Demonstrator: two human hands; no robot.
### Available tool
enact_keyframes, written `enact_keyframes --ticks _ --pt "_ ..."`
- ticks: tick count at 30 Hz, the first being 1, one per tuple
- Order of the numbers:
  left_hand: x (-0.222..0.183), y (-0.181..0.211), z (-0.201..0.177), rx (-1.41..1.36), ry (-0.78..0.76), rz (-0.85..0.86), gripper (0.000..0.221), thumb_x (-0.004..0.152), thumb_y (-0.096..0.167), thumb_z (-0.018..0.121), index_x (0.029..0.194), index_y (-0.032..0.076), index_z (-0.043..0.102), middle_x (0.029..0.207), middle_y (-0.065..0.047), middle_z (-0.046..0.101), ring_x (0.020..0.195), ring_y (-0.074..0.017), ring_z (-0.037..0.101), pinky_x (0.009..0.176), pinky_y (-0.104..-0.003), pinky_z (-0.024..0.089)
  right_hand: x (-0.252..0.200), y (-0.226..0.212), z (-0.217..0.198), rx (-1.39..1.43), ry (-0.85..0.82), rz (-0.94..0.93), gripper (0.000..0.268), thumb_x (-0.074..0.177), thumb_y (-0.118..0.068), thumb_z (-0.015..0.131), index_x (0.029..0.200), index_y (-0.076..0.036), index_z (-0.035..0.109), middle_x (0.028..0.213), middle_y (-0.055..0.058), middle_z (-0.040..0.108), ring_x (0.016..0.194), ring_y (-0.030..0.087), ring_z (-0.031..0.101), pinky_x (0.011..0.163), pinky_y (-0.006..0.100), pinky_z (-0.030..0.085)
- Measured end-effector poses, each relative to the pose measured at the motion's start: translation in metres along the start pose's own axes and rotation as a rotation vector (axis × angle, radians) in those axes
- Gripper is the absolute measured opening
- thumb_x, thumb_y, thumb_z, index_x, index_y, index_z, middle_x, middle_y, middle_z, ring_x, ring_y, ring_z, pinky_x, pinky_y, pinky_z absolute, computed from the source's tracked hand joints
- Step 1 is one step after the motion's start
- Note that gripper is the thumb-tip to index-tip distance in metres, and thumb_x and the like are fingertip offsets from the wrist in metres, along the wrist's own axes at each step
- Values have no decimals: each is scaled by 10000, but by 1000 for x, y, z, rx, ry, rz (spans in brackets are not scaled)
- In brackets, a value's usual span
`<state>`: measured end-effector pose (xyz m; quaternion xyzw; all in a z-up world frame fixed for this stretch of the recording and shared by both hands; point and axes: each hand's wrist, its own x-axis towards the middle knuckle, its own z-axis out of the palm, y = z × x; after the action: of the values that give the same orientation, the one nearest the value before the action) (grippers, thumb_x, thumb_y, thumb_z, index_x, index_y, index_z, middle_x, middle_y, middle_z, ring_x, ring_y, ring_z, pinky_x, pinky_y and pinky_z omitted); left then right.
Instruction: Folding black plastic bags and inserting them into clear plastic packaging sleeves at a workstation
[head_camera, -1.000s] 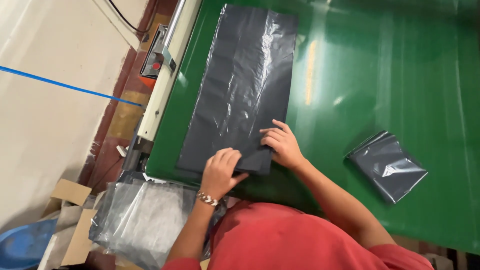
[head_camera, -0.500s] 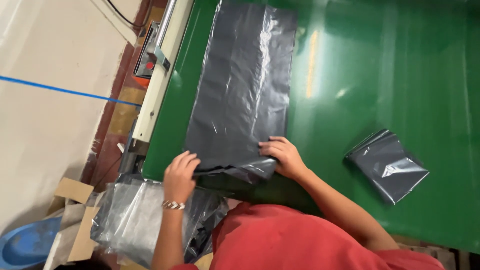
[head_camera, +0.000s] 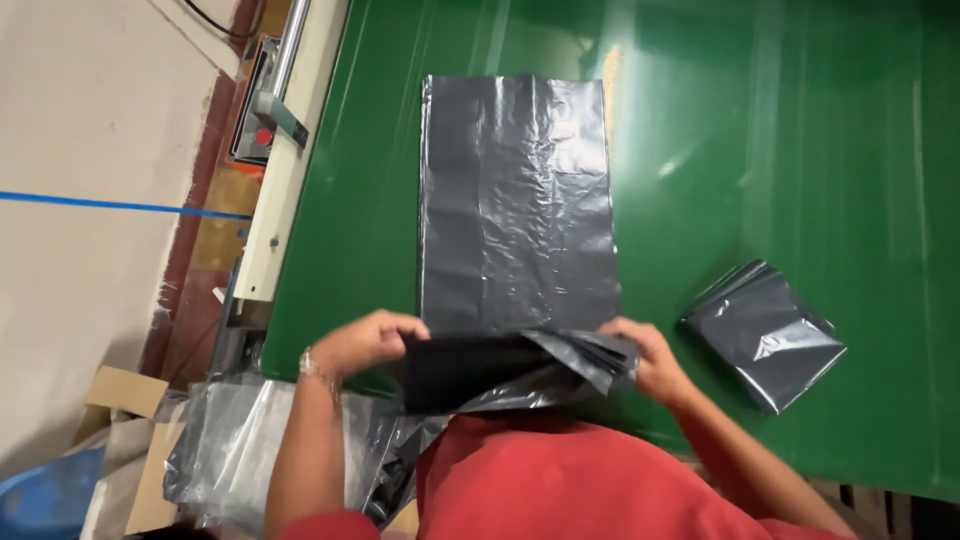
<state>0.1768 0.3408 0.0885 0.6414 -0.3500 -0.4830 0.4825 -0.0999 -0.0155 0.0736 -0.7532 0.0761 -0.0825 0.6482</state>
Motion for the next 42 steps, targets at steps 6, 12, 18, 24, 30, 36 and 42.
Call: enact_keyframes --ticks 6,12,18,24,30,36,42 --pt "128 -53 -80 -1143 296 -45 916 803 875 363 1267 145 664 1250 -143 682 1101 -354 680 937 -501 557 169 -63 -40 -240 78 -185 149 881 -96 656 908 49 674 844 262 642 749 351 560 792 455 478" --pt "166 -56 -75 -753 248 -273 1069 719 981 221 1298 175 616 1113 -44 727 929 -211 739 715 -343 639 284 6 -79 385 370 651 684 1016 -492 569 1468 3 431 1490 290 418 1383 425 428 1127 580 336" --pt "155 -65 -40 -332 617 -245 249 924 157 714 1146 59 660 818 -83 734 729 -178 700 630 -298 597 294 88 -103 302 299 589 552 816 -121 817 1313 -62 585 1119 141 689 1015 318 691 874 520 538" --pt "144 -36 4 345 835 -439 255 975 360 581 1150 177 615 807 -134 734 880 -346 724 737 -466 579 301 90 -105 -68 408 431 521 758 -40 777 1238 -21 576 864 96 666 700 181 630 646 347 551" --pt "146 21 32 904 865 -588 284 1010 384 438 1162 144 444 756 -104 731 708 -323 749 659 -432 598 311 55 -104 -825 304 547 652 714 -396 819 1266 -173 552 1063 47 720 1053 297 684 908 465 527" --pt "192 103 56 1326 754 -193 754 795 533 710 1400 121 533 1488 -114 503 1458 -347 322 1097 -659 281 365 26 -96 -883 141 38 898 679 -225 879 1423 20 439 1367 248 484 1277 483 485 1131 551 387" --pt "239 38 73 1181 540 189 835 819 640 583 1435 88 469 1560 -148 389 1508 -370 220 1116 -740 156 416 53 -100 -1054 -91 441 889 600 -364 916 1276 -18 454 1284 247 565 1241 447 551 1046 528 466"
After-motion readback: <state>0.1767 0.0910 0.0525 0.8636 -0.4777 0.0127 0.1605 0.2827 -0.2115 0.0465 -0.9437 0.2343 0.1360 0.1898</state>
